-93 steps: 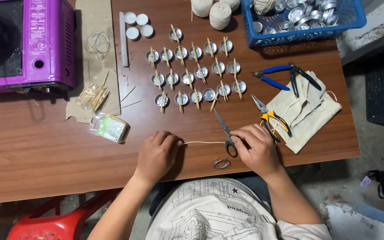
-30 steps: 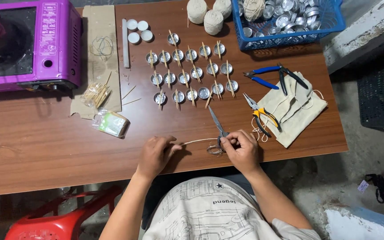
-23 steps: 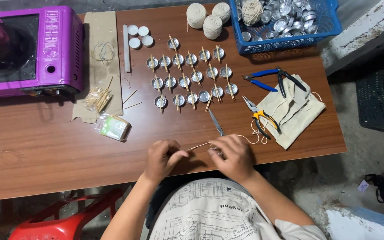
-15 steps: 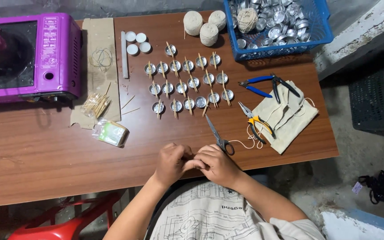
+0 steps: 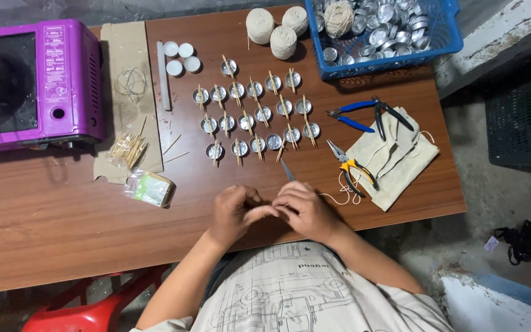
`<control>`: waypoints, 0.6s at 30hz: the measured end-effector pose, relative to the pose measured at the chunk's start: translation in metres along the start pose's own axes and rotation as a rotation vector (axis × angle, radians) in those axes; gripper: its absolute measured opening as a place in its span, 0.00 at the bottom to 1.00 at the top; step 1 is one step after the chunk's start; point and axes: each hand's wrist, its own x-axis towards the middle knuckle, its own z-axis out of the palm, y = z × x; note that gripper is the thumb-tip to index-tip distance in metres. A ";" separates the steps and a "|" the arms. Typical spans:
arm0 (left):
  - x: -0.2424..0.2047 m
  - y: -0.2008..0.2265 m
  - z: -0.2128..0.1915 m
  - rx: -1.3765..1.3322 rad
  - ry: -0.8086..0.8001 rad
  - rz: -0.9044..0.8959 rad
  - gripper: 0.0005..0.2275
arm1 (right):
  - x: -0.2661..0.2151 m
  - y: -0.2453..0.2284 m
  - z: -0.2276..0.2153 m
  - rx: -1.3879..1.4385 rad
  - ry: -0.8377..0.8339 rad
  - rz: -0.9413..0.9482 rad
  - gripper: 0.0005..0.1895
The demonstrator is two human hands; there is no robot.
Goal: The person is manually preparing candle wicks by tying cotton string to small wooden sticks and trimming the excess string using scissors and pliers.
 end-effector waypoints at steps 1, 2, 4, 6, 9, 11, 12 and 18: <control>0.001 -0.001 -0.005 0.000 -0.004 -0.005 0.18 | 0.002 0.006 -0.002 0.003 0.000 0.006 0.04; 0.002 -0.001 -0.009 -0.012 0.003 -0.061 0.18 | 0.003 0.012 -0.004 -0.066 0.045 -0.034 0.02; 0.006 0.002 -0.019 -0.026 0.003 -0.121 0.19 | 0.001 0.023 -0.015 -0.136 0.092 -0.066 0.02; 0.012 0.011 -0.029 -0.028 -0.013 -0.238 0.17 | -0.008 0.034 -0.035 -0.183 0.115 0.243 0.06; 0.010 0.009 -0.037 -0.022 -0.001 -0.286 0.15 | -0.021 0.019 -0.047 -0.354 -0.008 0.407 0.04; 0.009 0.006 -0.041 -0.006 0.003 -0.298 0.15 | -0.023 -0.004 -0.041 -0.385 -0.134 0.474 0.10; 0.007 0.005 -0.042 0.011 0.007 -0.306 0.14 | -0.024 -0.016 -0.038 -0.416 -0.258 0.536 0.17; -0.005 -0.008 -0.036 -0.038 0.014 -0.377 0.14 | -0.039 -0.008 -0.011 -0.547 -0.244 0.441 0.15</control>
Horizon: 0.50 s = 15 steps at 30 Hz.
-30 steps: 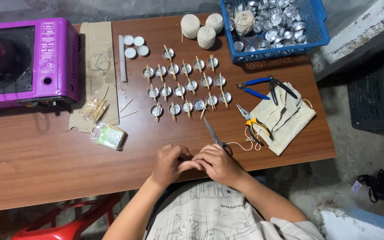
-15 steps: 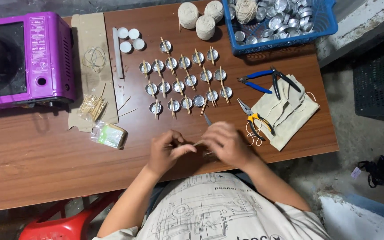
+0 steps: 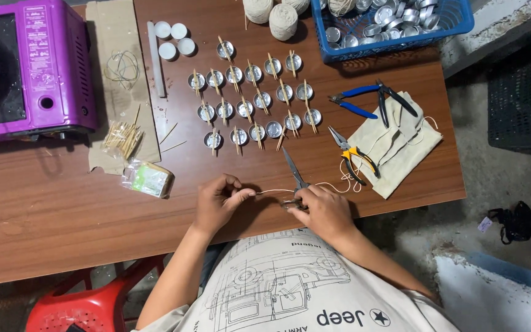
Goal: The person is manually preparing candle wicks by tying cotton string to small wooden sticks and trimming the excess string using scissors and pliers.
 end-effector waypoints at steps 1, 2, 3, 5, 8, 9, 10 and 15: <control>-0.001 0.001 0.000 -0.001 0.003 -0.001 0.14 | 0.001 -0.001 -0.002 -0.001 -0.002 -0.002 0.15; -0.002 0.003 0.001 -0.017 0.011 -0.008 0.14 | 0.001 -0.002 -0.003 0.067 -0.036 0.001 0.11; -0.001 0.004 0.001 -0.035 0.019 -0.012 0.14 | 0.003 -0.002 -0.006 0.133 -0.067 0.004 0.08; -0.002 0.000 0.001 -0.039 0.020 -0.016 0.14 | 0.002 -0.001 -0.017 0.279 -0.058 0.060 0.08; -0.002 -0.003 -0.001 -0.090 0.019 -0.057 0.14 | 0.010 0.020 -0.025 0.424 0.013 0.160 0.08; -0.001 -0.003 -0.002 -0.135 0.019 -0.090 0.14 | 0.016 0.029 -0.026 0.422 0.076 0.201 0.08; -0.001 -0.005 -0.003 -0.134 0.022 -0.089 0.14 | 0.018 0.033 -0.030 0.422 0.077 0.198 0.08; -0.008 -0.006 -0.007 -0.209 0.014 -0.143 0.12 | 0.036 0.038 -0.045 0.151 0.077 0.262 0.14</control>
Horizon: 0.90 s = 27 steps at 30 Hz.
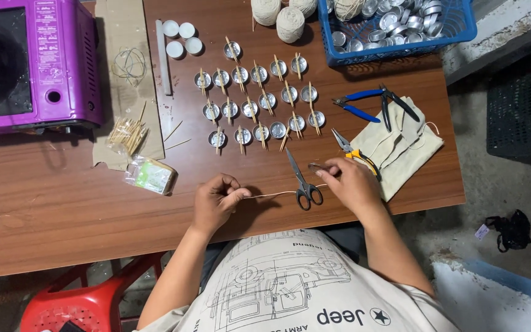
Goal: The person is manually preparing candle wicks by tying cotton string to small wooden sticks and trimming the excess string using scissors and pliers.
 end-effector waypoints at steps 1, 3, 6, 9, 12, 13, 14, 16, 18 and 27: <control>0.001 -0.002 -0.001 0.000 0.002 0.001 0.12 | -0.001 0.013 0.012 0.000 0.000 -0.002 0.14; 0.002 -0.007 -0.002 -0.037 0.011 0.007 0.11 | -0.002 0.040 0.037 -0.048 0.277 -0.057 0.24; 0.005 -0.015 0.002 0.005 0.038 0.051 0.14 | -0.014 0.003 0.036 0.039 0.321 -0.123 0.22; 0.002 -0.006 0.022 0.096 0.025 0.239 0.18 | -0.032 -0.064 0.020 0.475 -0.019 -0.360 0.18; -0.005 -0.021 0.053 0.092 -0.005 0.316 0.21 | -0.033 -0.084 0.039 0.563 -0.248 -0.573 0.06; -0.004 -0.017 0.051 0.095 -0.002 0.316 0.21 | -0.032 -0.075 0.051 0.566 -0.250 -0.576 0.06; -0.003 -0.014 0.050 0.115 0.008 0.336 0.20 | -0.029 -0.067 0.062 0.640 -0.267 -0.527 0.05; 0.000 -0.010 0.044 0.138 0.027 0.356 0.20 | -0.024 -0.062 0.067 0.713 -0.288 -0.484 0.08; 0.002 -0.009 0.037 0.214 0.061 0.343 0.21 | -0.018 -0.069 0.052 0.696 -0.213 -0.446 0.08; 0.001 -0.008 0.026 0.116 0.068 0.238 0.21 | -0.022 -0.049 0.091 0.630 0.066 -0.375 0.04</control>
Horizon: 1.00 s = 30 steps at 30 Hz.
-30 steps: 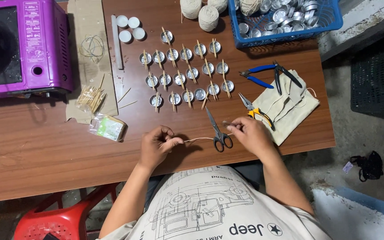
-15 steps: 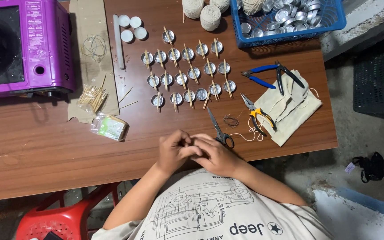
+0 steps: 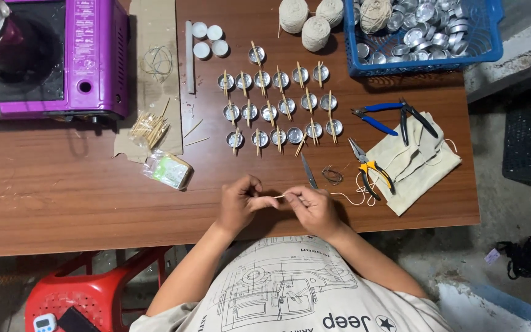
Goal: The person is manually preparing candle wicks by tying cotton string to small wooden sticks and trimming the excess string using scissors and pliers.
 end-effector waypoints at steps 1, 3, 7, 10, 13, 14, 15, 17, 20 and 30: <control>0.000 -0.004 -0.004 -0.001 -0.003 0.004 0.21 | 0.003 -0.003 -0.004 -0.002 0.005 -0.001 0.04; 0.001 -0.011 -0.012 0.006 -0.004 -0.046 0.20 | 0.008 -0.009 -0.012 0.028 0.078 0.030 0.06; 0.002 0.012 -0.005 -0.086 -0.076 -0.099 0.13 | 0.007 -0.020 -0.005 0.124 0.147 0.059 0.08; 0.007 0.043 0.003 -0.183 -0.159 -0.104 0.15 | 0.006 -0.025 0.000 0.179 0.153 0.070 0.08; 0.008 0.053 0.004 -0.054 -0.205 -0.058 0.02 | 0.006 -0.027 -0.004 0.081 0.081 0.028 0.06; 0.007 0.048 0.002 -0.033 -0.218 -0.051 0.02 | 0.006 -0.027 -0.004 0.065 0.061 0.009 0.06; 0.006 0.044 0.001 -0.013 -0.230 -0.045 0.03 | 0.006 -0.028 -0.005 0.048 0.040 -0.010 0.05; 0.007 0.052 -0.001 -0.031 -0.232 -0.033 0.04 | 0.012 -0.035 -0.012 0.055 0.016 -0.034 0.05; 0.008 0.050 -0.004 -0.060 -0.243 -0.023 0.07 | 0.011 -0.018 -0.019 -0.006 0.029 -0.138 0.05; 0.018 0.065 -0.033 0.338 -0.312 0.078 0.09 | 0.022 0.002 -0.100 -0.418 0.279 -0.225 0.04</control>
